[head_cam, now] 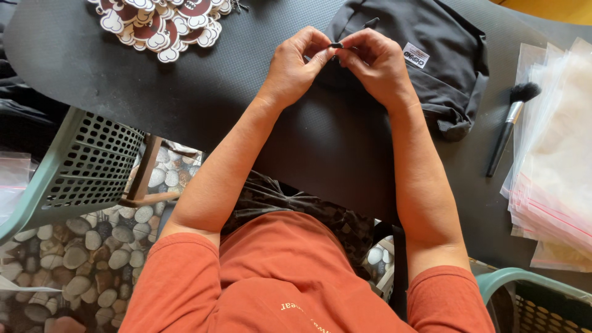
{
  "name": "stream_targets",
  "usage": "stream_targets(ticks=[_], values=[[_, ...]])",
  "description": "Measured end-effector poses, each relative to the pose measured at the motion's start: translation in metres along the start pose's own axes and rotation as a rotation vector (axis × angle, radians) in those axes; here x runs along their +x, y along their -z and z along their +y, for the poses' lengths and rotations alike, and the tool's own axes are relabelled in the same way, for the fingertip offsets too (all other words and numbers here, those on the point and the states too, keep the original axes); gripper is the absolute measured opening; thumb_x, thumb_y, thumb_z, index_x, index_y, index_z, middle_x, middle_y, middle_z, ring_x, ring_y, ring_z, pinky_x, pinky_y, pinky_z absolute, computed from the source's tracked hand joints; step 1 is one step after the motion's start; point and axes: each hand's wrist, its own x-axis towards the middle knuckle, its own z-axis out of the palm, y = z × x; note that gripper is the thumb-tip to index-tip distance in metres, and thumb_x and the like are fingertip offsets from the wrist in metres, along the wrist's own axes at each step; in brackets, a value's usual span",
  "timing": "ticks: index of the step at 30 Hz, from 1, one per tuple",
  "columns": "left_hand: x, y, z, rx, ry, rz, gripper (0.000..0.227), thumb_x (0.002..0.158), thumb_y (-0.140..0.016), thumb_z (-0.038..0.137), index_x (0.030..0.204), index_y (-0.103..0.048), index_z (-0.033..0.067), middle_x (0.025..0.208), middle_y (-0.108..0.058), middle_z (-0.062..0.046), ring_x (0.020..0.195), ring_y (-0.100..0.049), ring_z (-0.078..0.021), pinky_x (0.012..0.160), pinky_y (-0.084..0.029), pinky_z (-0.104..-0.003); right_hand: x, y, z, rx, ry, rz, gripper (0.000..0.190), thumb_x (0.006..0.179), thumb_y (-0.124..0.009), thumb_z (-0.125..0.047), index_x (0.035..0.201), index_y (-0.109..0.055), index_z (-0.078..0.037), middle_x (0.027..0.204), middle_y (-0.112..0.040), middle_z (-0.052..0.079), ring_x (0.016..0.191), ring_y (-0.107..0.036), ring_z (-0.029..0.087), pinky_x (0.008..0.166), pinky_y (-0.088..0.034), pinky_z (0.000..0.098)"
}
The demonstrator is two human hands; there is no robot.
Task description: The person attaches a tag to a black fanny pack, uses a brush to clean the surface of the bag, and then places the bag into a plastic zip-top bag and seals it.
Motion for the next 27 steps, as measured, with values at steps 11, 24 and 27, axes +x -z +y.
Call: stream_targets(ticks=[11, 24, 27], values=[[0.002, 0.002, -0.001, 0.105, 0.040, 0.032, 0.007, 0.092, -0.071, 0.027, 0.090, -0.068, 0.0207, 0.084, -0.071, 0.011, 0.076, -0.064, -0.0053, 0.074, -0.054, -0.024, -0.005, -0.004, -0.025, -0.357, 0.286, -0.068, 0.026, 0.096, -0.079, 0.010, 0.116, -0.068, -0.002, 0.103, -0.062, 0.009, 0.082, -0.051, 0.016, 0.075, -0.045, 0.0278], [0.010, 0.001, -0.007, 0.055, 0.175, 0.018, 0.006, 0.087, -0.072, 0.025, 0.086, -0.070, 0.0195, 0.077, -0.072, 0.010, 0.074, -0.067, -0.0026, 0.070, -0.055, -0.022, -0.003, -0.016, -0.024, -0.565, 0.488, 0.028, 0.013, 0.100, -0.078, 0.008, 0.104, -0.067, 0.001, 0.100, -0.068, 0.013, 0.079, -0.059, 0.021, 0.070, -0.047, 0.0331], [0.012, -0.001, -0.008, 0.024, 0.219, 0.039, 0.005, 0.086, -0.070, 0.022, 0.082, -0.070, 0.0192, 0.074, -0.071, 0.010, 0.069, -0.066, -0.0017, 0.068, -0.055, -0.021, -0.003, -0.018, -0.026, -0.601, 0.546, 0.010, 0.007, 0.103, -0.072, 0.009, 0.106, -0.067, 0.006, 0.099, -0.064, 0.019, 0.088, -0.064, 0.029, 0.082, -0.054, 0.0378]])
